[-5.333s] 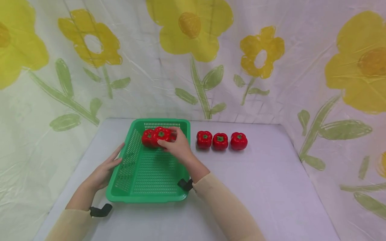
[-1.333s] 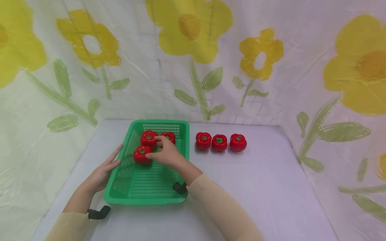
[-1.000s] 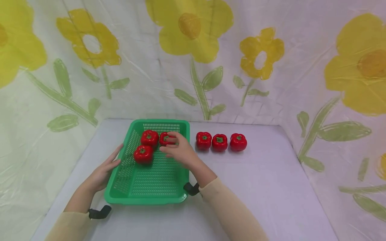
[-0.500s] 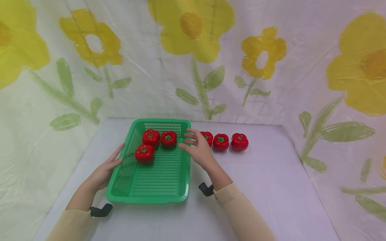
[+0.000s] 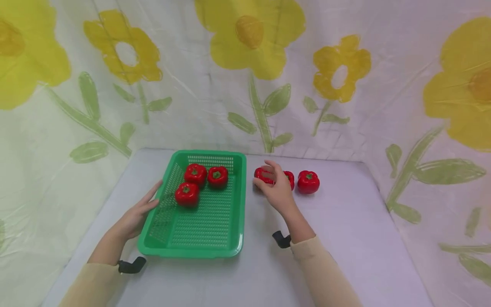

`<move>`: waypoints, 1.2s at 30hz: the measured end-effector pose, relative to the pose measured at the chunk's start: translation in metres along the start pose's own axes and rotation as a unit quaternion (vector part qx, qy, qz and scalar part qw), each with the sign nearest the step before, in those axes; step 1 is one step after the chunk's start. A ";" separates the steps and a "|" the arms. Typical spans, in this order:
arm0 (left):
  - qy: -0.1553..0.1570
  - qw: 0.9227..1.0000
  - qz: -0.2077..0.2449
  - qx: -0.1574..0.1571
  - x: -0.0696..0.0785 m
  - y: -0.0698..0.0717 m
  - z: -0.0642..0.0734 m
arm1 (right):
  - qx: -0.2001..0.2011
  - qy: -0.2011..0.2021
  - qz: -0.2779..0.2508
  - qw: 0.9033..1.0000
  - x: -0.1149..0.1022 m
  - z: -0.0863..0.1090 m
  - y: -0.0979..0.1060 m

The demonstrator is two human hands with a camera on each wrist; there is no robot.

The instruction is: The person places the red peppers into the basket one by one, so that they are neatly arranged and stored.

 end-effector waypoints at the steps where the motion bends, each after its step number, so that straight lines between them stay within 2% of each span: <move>1: 0.000 1.000 0.000 -0.001 0.000 0.000 0.000 | 0.005 0.001 0.001 1.000 0.002 0.000 0.006; 6: 0.005 1.000 0.007 0.000 0.000 0.000 -0.002 | 0.056 0.008 0.033 0.998 0.011 0.002 0.038; 10: 0.008 1.000 0.007 0.005 0.001 -0.002 -0.002 | 0.118 0.010 0.066 0.991 0.017 0.004 0.059; 13: 0.010 1.000 0.005 0.008 0.001 -0.002 -0.001 | 0.150 0.007 0.086 0.985 0.022 0.006 0.070; 16: 0.009 1.000 0.001 0.011 0.000 0.000 -0.001 | 0.171 -0.011 0.091 0.981 0.031 0.006 0.082; 20: 0.009 1.000 -0.003 0.009 0.000 0.000 0.000 | 0.194 -0.066 0.090 0.975 0.046 0.008 0.103; 24: 0.011 1.000 -0.001 0.012 0.000 0.001 0.001 | 0.174 -0.122 0.084 0.974 0.062 0.006 0.121; 27: 0.012 1.000 0.002 0.016 -0.001 0.001 0.002 | 0.134 -0.163 0.075 0.975 0.077 0.004 0.128; 31: 0.011 1.000 0.008 0.011 -0.002 0.000 0.001 | 0.086 -0.216 0.060 0.971 0.098 0.007 0.131; 36: 0.006 1.000 0.013 0.007 0.000 0.000 0.000 | 0.056 -0.235 -0.004 0.970 0.110 0.006 0.127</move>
Point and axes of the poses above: each hand's wrist, its own z-axis away from the middle knuckle, its own y-axis out of the back of the hand, x = y × z, the point moved 5 cm from there along -z, towards the middle knuckle, and after that the axes turned 5 degrees about -x, right-handed, at the moved point
